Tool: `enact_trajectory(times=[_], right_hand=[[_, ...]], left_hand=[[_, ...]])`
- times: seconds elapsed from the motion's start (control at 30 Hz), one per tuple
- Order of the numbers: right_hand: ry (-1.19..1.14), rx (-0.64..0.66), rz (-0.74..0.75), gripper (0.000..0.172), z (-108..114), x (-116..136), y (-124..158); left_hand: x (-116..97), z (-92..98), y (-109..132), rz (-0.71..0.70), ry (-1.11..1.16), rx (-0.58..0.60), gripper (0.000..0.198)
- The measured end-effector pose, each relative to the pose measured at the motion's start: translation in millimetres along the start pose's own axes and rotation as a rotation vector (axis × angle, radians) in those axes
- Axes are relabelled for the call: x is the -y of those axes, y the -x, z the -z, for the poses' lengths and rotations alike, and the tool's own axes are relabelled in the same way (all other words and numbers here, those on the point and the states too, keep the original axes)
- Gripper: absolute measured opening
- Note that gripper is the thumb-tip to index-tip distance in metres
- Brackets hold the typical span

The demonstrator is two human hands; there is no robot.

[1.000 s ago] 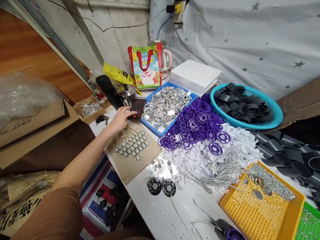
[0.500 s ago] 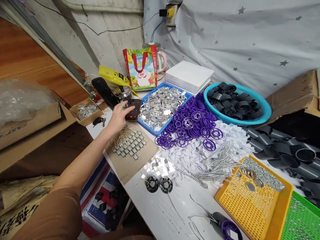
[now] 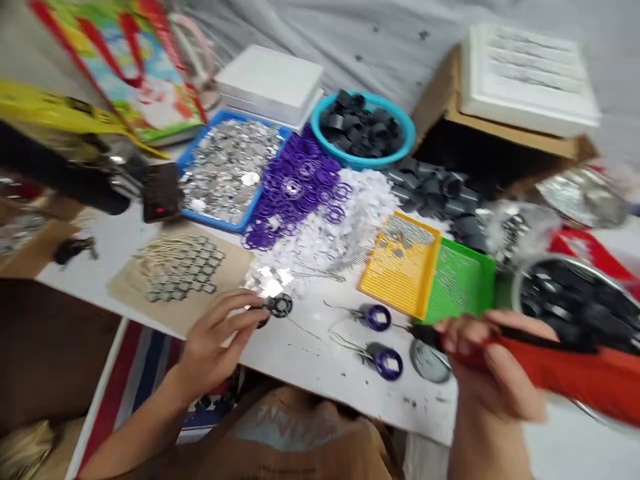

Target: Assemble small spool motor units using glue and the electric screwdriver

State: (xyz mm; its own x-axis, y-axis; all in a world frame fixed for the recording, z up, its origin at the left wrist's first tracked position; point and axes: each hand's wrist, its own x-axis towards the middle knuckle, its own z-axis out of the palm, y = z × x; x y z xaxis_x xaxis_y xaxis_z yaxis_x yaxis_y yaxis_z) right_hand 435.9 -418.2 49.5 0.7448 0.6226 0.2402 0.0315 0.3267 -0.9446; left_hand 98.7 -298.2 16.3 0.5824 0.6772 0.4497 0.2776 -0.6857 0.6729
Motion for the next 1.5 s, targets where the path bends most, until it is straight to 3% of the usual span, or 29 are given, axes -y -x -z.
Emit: enact_trajectory(times=[0.13, 0.23, 0.4, 0.53, 0.63, 0.77, 0.9, 1.1, 1.3, 1.5], right_hand=[[0.049, 0.086, 0.099, 0.026, 2.0, 6.3, 0.8], [0.037, 0.083, 0.113, 0.024, 5.4, 12.1, 7.9], [0.019, 0.104, 0.1, 0.023, 11.1, 15.7, 18.9], [0.039, 0.118, 0.097, 0.023, 14.6, 16.9, 22.2], [0.051, 0.093, 0.114, 0.023, 21.1, 18.3, 23.1], [0.066, 0.025, 0.142, 0.023, 35.6, 20.8, 21.3], [0.104, -0.079, 0.119, 0.026, 51.1, 22.7, 17.3], [0.184, -0.234, 0.238, 0.028, 73.8, 34.3, 5.9], [0.296, -0.441, 0.58, 0.016, 118.5, 56.7, -25.3], [0.417, -0.575, 0.647, 0.025, 161.7, 31.8, -54.6]], left_hand=[[-23.2, 9.1, 1.3, 0.049, 0.046, -0.01, 0.048], [-41.7, -3.6, 0.7, -0.02, 0.169, 0.056, 0.047], [-48.9, -76.1, -11.8, 0.016, 0.314, 0.199, 0.034], [-45.0, -135.4, -26.9, 0.074, 0.335, 0.191, 0.03], [-42.5, -165.0, -36.4, 0.102, 0.335, 0.181, 0.032], [-39.0, -189.1, -43.8, 0.093, 0.322, 0.2, 0.042], [-36.8, -203.0, -46.7, 0.118, 0.266, 0.275, 0.05], [-31.0, -209.8, -47.7, 0.104, 0.261, 0.289, 0.048], [-24.1, -207.4, -48.4, 0.072, 0.256, 0.316, 0.049], [-24.1, -206.6, -48.4, 0.075, 0.215, 0.302, 0.05]])
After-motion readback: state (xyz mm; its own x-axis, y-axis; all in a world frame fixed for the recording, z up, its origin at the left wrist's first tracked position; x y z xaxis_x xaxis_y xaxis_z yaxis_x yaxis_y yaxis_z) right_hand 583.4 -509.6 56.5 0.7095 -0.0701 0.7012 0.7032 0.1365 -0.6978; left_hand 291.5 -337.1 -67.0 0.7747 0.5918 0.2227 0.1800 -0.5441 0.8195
